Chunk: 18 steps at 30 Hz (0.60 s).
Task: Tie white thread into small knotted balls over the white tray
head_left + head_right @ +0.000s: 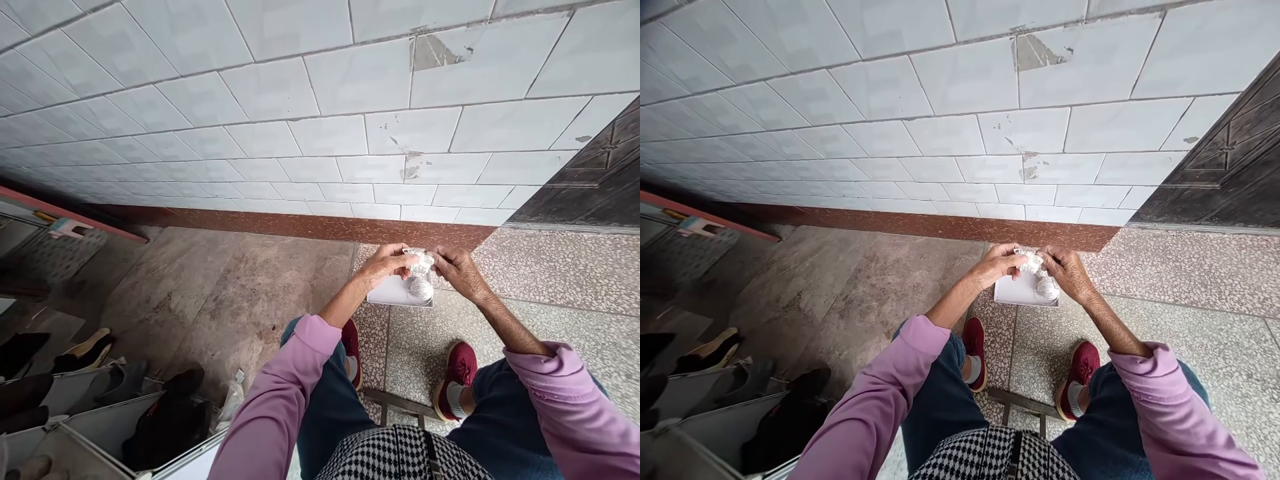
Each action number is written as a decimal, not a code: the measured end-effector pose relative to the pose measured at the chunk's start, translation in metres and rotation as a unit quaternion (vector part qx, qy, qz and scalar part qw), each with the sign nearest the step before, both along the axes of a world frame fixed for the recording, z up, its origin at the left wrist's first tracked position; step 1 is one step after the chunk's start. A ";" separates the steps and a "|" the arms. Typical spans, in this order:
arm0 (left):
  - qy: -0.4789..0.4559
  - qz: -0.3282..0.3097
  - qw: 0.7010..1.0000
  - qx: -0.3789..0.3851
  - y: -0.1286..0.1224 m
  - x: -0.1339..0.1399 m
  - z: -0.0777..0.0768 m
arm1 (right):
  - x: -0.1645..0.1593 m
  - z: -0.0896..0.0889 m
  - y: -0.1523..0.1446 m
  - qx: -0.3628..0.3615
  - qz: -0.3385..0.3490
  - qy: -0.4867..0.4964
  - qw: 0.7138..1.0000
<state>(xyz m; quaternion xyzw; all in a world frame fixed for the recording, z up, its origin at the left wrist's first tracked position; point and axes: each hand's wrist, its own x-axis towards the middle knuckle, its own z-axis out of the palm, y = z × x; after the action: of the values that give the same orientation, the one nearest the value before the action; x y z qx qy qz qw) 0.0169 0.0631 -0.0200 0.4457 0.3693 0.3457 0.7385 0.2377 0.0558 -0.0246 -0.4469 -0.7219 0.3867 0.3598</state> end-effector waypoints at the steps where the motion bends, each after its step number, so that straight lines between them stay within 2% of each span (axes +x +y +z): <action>1: -0.014 0.010 1.000 -0.006 0.001 0.000 0.000 | -0.004 -0.002 -0.003 -0.009 0.009 0.000 1.000; 4: -0.021 0.044 0.999 0.010 0.005 -0.002 -0.002 | -0.017 -0.005 -0.015 -0.017 0.049 -0.019 0.998; 7: 0.041 0.095 0.992 0.073 0.010 -0.004 -0.008 | -0.023 0.001 -0.024 -0.016 0.097 -0.033 0.995; 9: 0.090 0.114 0.983 0.113 0.012 -0.005 -0.012 | -0.019 0.007 -0.024 -0.011 0.101 -0.027 0.994; 11: 0.120 0.096 0.979 0.132 0.013 -0.005 -0.015 | -0.011 0.012 -0.018 0.005 0.066 -0.014 0.998; 13: 0.116 0.044 0.985 0.123 0.012 -0.005 -0.015 | -0.001 0.014 -0.009 0.023 0.016 -0.005 1.000; 16: 0.045 -0.013 0.995 0.083 0.010 -0.003 -0.013 | 0.007 0.013 0.000 0.030 -0.020 0.007 0.999; 18: -0.009 -0.008 0.999 0.041 0.009 0.000 -0.010 | 0.006 0.012 0.000 0.021 -0.011 0.013 1.000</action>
<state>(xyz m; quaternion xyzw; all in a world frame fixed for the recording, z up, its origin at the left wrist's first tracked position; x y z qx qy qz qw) 0.0167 0.0718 -0.0299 0.4751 0.3444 0.3589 0.7258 0.2435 0.0558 -0.0130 -0.4423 -0.7201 0.3736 0.3824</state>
